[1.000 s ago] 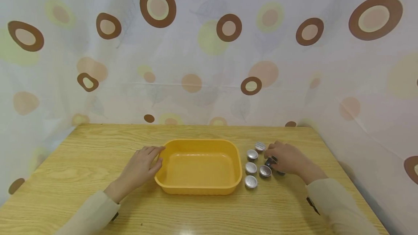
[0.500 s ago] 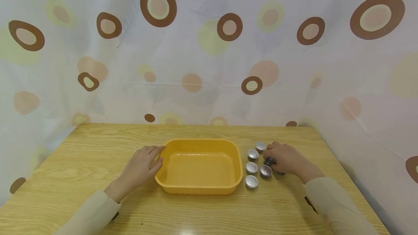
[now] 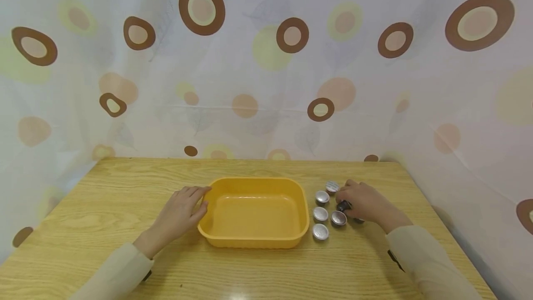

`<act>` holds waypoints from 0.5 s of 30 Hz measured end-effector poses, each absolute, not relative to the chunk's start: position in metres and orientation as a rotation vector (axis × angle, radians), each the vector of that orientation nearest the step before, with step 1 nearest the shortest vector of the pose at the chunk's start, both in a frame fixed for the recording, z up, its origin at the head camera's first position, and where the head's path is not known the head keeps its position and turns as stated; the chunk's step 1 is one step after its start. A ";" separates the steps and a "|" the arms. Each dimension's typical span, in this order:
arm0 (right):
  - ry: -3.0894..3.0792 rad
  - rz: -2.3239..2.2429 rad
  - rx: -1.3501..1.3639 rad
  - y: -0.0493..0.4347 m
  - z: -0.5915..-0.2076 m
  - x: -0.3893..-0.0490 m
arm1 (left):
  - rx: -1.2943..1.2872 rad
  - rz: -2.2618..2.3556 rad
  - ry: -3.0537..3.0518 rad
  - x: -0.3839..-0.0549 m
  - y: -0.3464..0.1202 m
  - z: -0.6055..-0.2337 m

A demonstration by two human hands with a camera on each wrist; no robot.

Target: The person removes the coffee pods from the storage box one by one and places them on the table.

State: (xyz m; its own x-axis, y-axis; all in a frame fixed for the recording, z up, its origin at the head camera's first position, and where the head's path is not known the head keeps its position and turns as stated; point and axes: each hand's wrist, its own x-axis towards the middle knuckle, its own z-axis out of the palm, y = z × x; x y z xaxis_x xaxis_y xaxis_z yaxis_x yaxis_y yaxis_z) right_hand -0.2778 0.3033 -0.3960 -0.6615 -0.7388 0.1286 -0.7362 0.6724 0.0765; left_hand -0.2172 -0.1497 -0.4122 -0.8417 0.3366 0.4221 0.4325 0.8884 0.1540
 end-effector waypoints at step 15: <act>-2.754 -0.037 1.228 0.299 -0.393 -0.279 | -0.568 -0.349 -2.659 -0.217 -0.149 -0.412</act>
State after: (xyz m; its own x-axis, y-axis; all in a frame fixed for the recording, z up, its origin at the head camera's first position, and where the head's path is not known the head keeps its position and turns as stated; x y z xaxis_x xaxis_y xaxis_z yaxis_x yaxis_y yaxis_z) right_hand -0.2786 0.2986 -0.3933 -0.6616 -0.7425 0.1052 -0.7394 0.6693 0.0735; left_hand -0.2168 -0.1495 -0.4116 -0.8384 0.3363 0.4289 0.4355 0.8865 0.1564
